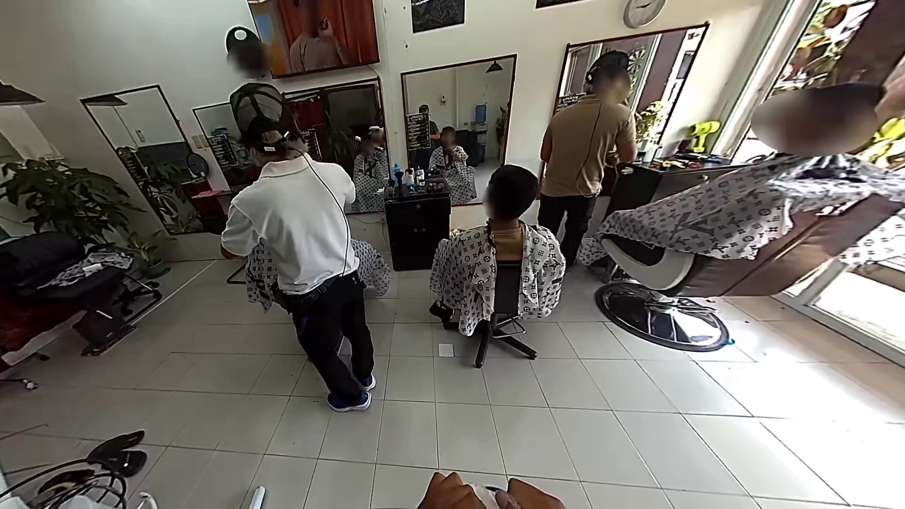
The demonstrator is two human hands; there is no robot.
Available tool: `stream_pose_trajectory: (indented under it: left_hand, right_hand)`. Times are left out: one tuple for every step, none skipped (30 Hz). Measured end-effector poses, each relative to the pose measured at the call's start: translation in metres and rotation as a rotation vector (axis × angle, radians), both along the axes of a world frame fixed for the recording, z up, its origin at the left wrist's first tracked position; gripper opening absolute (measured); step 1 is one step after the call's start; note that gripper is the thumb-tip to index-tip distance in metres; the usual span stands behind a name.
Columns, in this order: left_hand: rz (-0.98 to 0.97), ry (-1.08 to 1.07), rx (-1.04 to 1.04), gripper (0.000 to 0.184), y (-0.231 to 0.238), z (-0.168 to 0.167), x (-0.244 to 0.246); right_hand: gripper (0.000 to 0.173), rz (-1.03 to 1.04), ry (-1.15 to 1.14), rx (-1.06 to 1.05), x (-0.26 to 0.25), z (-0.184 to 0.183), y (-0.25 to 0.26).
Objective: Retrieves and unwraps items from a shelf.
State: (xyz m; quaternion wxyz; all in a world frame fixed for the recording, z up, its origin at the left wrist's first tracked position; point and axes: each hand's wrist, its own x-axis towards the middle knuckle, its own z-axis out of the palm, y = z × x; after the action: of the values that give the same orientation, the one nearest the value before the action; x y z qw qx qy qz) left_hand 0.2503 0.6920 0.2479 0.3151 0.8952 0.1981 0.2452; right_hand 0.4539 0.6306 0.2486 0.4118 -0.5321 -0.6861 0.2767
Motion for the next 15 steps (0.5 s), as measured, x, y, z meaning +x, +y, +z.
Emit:
stream_pose_trajectory:
  left_hand:
    - [-0.008,0.015,0.027,0.032,0.001,0.003,0.0]
    - [-0.02,0.029,0.052,0.034,0.002,0.006,0.0]
    - [-0.034,0.043,0.067,0.035,0.003,0.008,0.0]
    - [-0.05,0.051,0.074,0.035,0.005,0.011,0.0]
    - [-0.065,0.054,0.08,0.035,0.006,0.013,-0.001]
    - [-0.078,0.053,0.086,0.035,0.007,0.016,-0.001]
    - [-0.093,0.044,0.091,0.034,0.007,0.018,-0.001]
    - [-0.109,0.032,0.093,0.035,0.008,0.02,-0.001]
    - [-0.125,0.021,0.092,0.035,0.008,0.024,-0.001]
    - [-0.14,0.011,0.096,0.036,0.008,0.028,-0.002]
    - [-0.155,0.001,0.106,0.037,0.009,0.032,-0.002]
    - [-0.171,-0.01,0.116,0.037,0.009,0.037,-0.003]
    - [-0.187,-0.019,0.126,0.037,0.008,0.042,-0.003]
    - [-0.202,-0.024,0.131,0.037,0.008,0.045,-0.004]
    - [-0.214,-0.029,0.136,0.036,0.009,0.048,-0.005]
  right_hand:
    - [0.043,-0.017,-0.016,0.014,0.0,0.002,0.0]
    - [0.043,-0.036,-0.027,0.025,0.0,0.003,0.0]
    - [0.043,-0.056,-0.033,0.034,0.001,0.004,0.0]
    - [0.043,-0.078,-0.038,0.041,0.001,0.005,0.0]
    - [0.042,-0.097,-0.04,0.05,0.002,0.005,0.0]
    - [0.042,-0.108,-0.041,0.059,0.004,0.007,0.001]
    - [0.042,-0.114,-0.041,0.07,0.005,0.008,0.001]
    - [0.042,-0.119,-0.04,0.084,0.005,0.011,0.001]
    - [0.041,-0.129,-0.038,0.101,0.006,0.013,0.0]
    - [0.04,-0.139,-0.039,0.123,0.006,0.016,0.0]
    - [0.04,-0.146,-0.041,0.149,0.007,0.018,-0.001]
    - [0.039,-0.151,-0.044,0.176,0.008,0.02,-0.001]
    - [0.039,-0.157,-0.044,0.2,0.009,0.022,-0.002]
    - [0.039,-0.164,-0.045,0.227,0.01,0.024,-0.003]
    - [0.038,-0.169,-0.041,0.258,0.01,0.025,-0.003]
